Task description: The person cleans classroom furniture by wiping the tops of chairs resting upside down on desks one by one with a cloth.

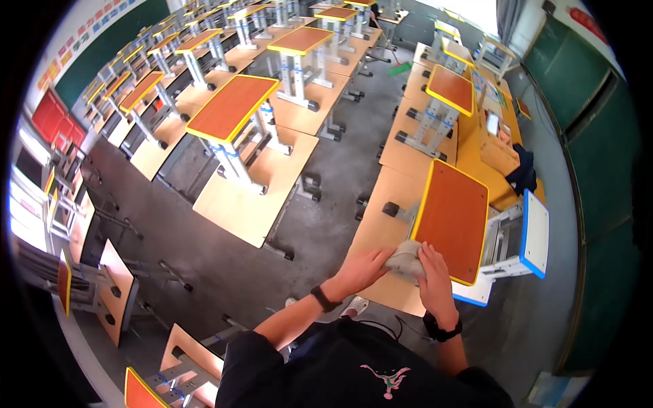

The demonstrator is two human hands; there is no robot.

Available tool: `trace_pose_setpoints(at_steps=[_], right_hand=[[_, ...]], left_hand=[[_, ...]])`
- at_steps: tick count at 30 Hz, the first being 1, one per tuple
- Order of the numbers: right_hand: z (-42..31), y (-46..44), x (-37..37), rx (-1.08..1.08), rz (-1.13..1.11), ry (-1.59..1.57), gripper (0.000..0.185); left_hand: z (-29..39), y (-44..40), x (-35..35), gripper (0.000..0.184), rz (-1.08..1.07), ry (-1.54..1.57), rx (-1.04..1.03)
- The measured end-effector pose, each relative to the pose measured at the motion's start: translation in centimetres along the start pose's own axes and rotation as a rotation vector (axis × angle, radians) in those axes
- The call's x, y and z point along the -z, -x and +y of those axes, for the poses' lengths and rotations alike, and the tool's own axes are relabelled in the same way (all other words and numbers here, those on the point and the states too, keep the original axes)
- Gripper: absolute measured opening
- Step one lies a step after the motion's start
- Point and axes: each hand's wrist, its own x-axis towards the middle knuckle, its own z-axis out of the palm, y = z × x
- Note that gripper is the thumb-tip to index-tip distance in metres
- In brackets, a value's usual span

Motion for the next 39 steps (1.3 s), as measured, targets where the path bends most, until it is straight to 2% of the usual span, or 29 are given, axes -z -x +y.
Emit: trace_pose_setpoints(at_steps=[2,4,6,8,10,13,15,16,18,19,20,22,23,25,28,32,39], right_hand=[[-2.2,-1.1,0.4,0.023,-0.001,-0.083,0.055],[-5.6,-2.6,0.3,0.006,-0.103,-0.122,0.038],[-8.3,-4.0,-1.6,0.025,-0.167,-0.208,0.034],[-10.8,-5.3,-3.0,0.038,-0.221,-0.291,0.03],[-13.4,-6.2,-3.9,0.091,-0.344,-0.372,0.028],[-16.9,-8.4,-3.5,0.095,-0.357,-0.339,0.027],[-20.0,-11.0,-1.1,0.363,-0.233,-0.295,0.028],[-22.4,-11.7,0.7,0.406,-0.182,-0.369,0.029],[-27.4,-13.0,5.7,0.702,-0.021,-0.431,0.026],[-29.3,-12.8,7.1,0.895,0.18,-0.513,0.019],[-30.5,-12.7,8.9,1.028,0.291,-0.568,0.016],[-31.4,-11.8,12.4,1.243,0.356,-0.788,0.017],[-31.7,-11.3,13.8,1.358,0.361,-0.921,0.02],[-34.1,-9.8,13.4,1.343,0.872,-1.017,0.022],[-36.3,-10.4,14.1,1.443,0.817,-0.938,0.022],[-37.5,-10.4,13.9,1.471,0.8,-0.915,0.022],[-37.7,-10.4,14.6,1.485,0.81,-0.912,0.022]], left_hand=[[-0.6,3.2,0.7,0.047,-0.038,0.109,0.089],[-0.9,6.8,1.4,0.041,-0.022,0.2,0.174],[-1.6,9.7,3.1,0.035,-0.01,0.286,0.244],[-2.4,12.1,5.2,0.027,0.03,0.477,0.422],[-3.9,15.1,6.8,0.025,0.085,0.46,0.466],[-6.9,19.3,9.1,0.022,0.163,0.246,0.483],[-8.9,21.8,10.7,0.022,0.13,0.14,0.569],[-9.7,23.7,11.0,0.023,0.077,0.031,0.644],[-11.6,27.2,11.2,0.027,0.044,-0.026,0.692],[-12.3,28.9,11.5,0.027,-0.028,-0.089,0.812],[-13.2,30.5,11.5,0.028,-0.096,-0.151,0.927],[-14.5,34.6,10.6,0.032,-0.081,-0.165,0.955],[-14.9,36.3,10.4,0.033,-0.14,-0.156,1.05],[-15.2,39.4,10.0,0.035,-0.233,-0.127,1.187],[-15.4,43.3,8.6,0.039,-0.254,-0.092,1.263],[-15.8,45.9,6.7,0.041,-0.281,-0.033,1.314],[-14.2,44.6,7.4,0.041,-0.161,0.013,1.367]])
